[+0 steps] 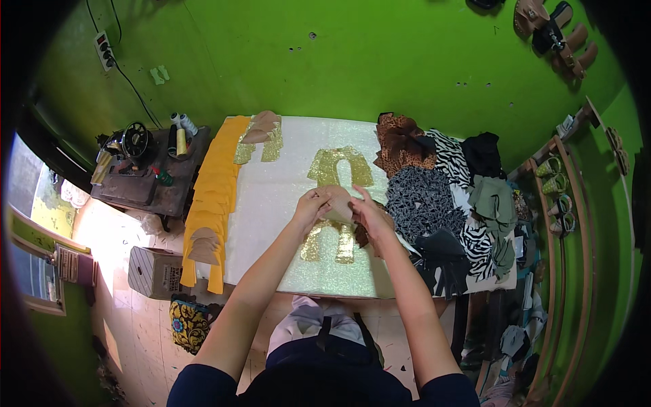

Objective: Inspecting and sorting various cut fabric and patterned pieces for shoe assembly.

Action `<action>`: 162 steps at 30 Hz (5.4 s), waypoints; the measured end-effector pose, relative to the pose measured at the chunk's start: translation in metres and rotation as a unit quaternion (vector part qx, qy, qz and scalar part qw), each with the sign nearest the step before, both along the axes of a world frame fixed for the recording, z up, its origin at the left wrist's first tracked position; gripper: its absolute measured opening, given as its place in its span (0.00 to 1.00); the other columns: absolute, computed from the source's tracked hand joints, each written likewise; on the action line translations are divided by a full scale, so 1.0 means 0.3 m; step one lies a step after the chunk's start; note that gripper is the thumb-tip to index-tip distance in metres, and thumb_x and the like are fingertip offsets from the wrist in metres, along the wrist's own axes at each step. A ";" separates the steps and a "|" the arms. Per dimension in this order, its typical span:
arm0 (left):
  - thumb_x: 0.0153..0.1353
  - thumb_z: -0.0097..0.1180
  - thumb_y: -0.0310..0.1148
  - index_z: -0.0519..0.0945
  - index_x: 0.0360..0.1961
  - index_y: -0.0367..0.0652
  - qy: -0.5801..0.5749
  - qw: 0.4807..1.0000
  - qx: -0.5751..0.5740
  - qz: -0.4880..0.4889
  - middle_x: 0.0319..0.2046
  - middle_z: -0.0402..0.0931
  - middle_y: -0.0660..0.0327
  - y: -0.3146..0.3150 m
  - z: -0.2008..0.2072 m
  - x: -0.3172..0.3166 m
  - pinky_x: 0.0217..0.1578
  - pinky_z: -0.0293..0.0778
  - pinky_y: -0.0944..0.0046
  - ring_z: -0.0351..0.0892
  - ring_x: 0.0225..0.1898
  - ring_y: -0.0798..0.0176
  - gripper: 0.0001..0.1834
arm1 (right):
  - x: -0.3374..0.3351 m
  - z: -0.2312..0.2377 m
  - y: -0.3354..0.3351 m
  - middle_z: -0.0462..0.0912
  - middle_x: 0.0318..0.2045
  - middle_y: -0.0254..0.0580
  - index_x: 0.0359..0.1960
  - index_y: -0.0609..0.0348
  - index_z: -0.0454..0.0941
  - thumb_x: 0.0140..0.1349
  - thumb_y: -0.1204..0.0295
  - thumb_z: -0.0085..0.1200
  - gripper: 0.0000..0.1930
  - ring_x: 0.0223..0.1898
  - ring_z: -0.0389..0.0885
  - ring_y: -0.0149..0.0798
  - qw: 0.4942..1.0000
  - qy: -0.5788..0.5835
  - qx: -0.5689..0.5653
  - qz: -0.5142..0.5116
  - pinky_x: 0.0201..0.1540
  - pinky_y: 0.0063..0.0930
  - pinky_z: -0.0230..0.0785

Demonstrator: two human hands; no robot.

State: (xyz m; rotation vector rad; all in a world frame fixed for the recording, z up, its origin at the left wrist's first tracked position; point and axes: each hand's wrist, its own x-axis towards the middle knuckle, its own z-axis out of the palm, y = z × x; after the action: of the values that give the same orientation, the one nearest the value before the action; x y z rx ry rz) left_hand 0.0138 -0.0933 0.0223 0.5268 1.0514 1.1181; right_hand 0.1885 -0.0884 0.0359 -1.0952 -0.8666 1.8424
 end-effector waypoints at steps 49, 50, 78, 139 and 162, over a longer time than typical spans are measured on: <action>0.41 0.60 0.57 0.79 0.34 0.43 0.737 0.571 -0.036 -0.360 0.35 0.78 0.58 -0.021 -0.090 -0.064 0.36 0.72 0.61 0.77 0.39 0.58 0.28 | -0.022 -0.198 -0.119 0.63 0.38 0.45 0.62 0.44 0.51 0.34 0.48 0.63 0.50 0.41 0.62 0.45 0.578 -0.753 0.313 0.028 0.41 0.36 0.55; 0.42 0.60 0.56 0.79 0.34 0.42 0.744 0.567 -0.032 -0.352 0.35 0.78 0.58 -0.024 -0.086 -0.061 0.37 0.70 0.61 0.77 0.40 0.58 0.28 | -0.017 -0.190 -0.122 0.63 0.38 0.45 0.62 0.44 0.51 0.34 0.48 0.63 0.50 0.41 0.62 0.45 0.579 -0.752 0.315 0.031 0.41 0.36 0.55; 0.52 0.55 0.33 0.70 0.37 0.38 0.554 0.823 0.124 0.032 0.29 0.74 0.48 -0.130 -0.159 -0.332 0.32 0.70 0.58 0.75 0.31 0.48 0.14 | -0.235 -0.238 0.080 0.77 0.28 0.51 0.37 0.60 0.72 0.55 0.67 0.48 0.11 0.32 0.76 0.50 0.824 -0.421 0.333 0.180 0.35 0.38 0.67; 0.52 0.53 0.33 0.75 0.36 0.42 0.565 0.736 0.367 -0.059 0.35 0.72 0.56 0.355 0.030 -0.063 0.35 0.69 0.60 0.73 0.36 0.53 0.10 | -0.028 0.047 0.431 0.75 0.27 0.40 0.29 0.56 0.74 0.49 0.74 0.51 0.05 0.27 0.74 0.44 0.596 -0.542 0.591 0.028 0.34 0.30 0.68; 0.53 0.50 0.31 0.70 0.44 0.40 0.608 0.754 0.235 -0.080 0.44 0.67 0.51 -0.135 -0.097 0.034 0.47 0.66 0.57 0.68 0.45 0.49 0.17 | 0.135 -0.070 -0.069 0.71 0.38 0.47 0.41 0.59 0.72 0.52 0.68 0.49 0.14 0.43 0.68 0.49 0.633 -0.622 0.449 -0.106 0.46 0.41 0.59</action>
State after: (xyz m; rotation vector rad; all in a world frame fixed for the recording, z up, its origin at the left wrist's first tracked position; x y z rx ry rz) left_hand 0.0241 -0.1337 -0.0067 1.8850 1.7630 0.8003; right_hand 0.2292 -0.1091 0.0149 -1.5379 -1.9744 -0.0132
